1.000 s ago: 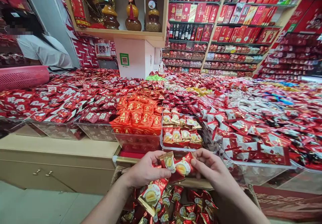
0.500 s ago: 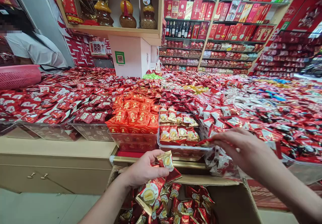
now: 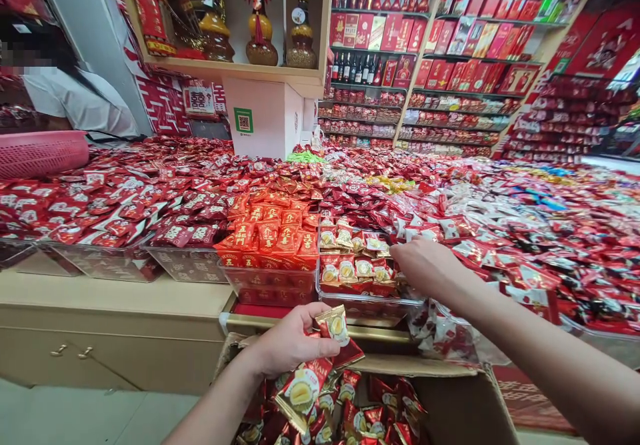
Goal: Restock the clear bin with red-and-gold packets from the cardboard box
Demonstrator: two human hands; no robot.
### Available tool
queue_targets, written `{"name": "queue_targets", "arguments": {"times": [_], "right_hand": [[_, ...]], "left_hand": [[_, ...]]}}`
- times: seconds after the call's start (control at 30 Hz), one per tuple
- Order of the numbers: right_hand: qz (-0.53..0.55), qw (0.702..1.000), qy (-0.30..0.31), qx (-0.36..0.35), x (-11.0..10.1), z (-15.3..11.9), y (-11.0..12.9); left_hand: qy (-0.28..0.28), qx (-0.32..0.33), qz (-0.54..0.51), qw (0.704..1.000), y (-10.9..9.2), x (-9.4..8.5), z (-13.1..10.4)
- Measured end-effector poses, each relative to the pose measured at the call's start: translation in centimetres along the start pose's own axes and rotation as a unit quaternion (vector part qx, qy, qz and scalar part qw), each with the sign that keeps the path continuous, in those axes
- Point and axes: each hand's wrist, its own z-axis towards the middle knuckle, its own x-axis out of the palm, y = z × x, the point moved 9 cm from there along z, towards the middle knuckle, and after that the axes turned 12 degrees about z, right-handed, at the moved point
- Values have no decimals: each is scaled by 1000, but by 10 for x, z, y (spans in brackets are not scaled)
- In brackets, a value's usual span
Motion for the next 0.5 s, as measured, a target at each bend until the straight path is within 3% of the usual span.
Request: {"name": "queue_targets", "arguments": {"times": [0.33,0.5], "right_hand": [[31,997,76,-17,34,21,2],[37,996,84,-20,40,24,5]], "left_hand": [[-1,-6,0,1000,1,0,1],[10,-2,-8,1000,2,1,2]]}}
